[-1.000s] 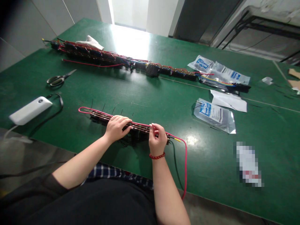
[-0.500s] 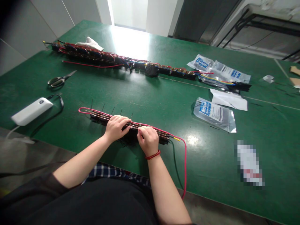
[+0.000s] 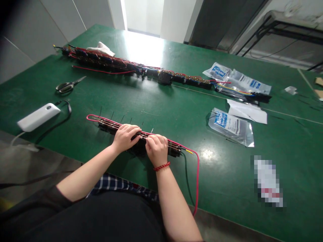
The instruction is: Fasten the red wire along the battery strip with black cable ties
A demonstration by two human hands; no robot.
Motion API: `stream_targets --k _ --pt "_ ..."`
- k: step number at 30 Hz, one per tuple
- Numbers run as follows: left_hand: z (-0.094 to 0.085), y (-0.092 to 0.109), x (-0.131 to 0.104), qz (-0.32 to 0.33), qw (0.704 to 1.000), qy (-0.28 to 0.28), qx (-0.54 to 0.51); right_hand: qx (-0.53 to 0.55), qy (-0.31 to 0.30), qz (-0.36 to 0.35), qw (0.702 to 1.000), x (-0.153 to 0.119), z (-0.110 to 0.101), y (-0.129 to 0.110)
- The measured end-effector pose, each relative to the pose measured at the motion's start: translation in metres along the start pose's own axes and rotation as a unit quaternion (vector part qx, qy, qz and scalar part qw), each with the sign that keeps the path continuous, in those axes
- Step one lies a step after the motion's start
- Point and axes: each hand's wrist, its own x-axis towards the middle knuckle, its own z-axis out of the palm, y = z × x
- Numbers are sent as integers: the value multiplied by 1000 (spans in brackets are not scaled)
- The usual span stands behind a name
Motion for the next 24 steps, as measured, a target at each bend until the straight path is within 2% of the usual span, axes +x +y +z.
stream_targets --k 4,9,14,18,21,24 --pt "-5 10 6 15 999 14 -30 1 2 -1 1000 0 0 0" --pt "-6 31 33 49 998 -23 -18 -10 14 -12 1000 -4 3 1" --pt "7 38 61 14 994 -102 29 -16 5 -11 1000 -4 3 2" --pt "16 34 68 -32 984 -175 20 -3 3 -15 1000 -3 1 3" --pt "17 30 68 -95 977 -186 -41 4 8 -18 1000 -2 -1 3" --pt "16 29 68 -128 969 -178 -112 7 9 -19 1000 0 -2 2"
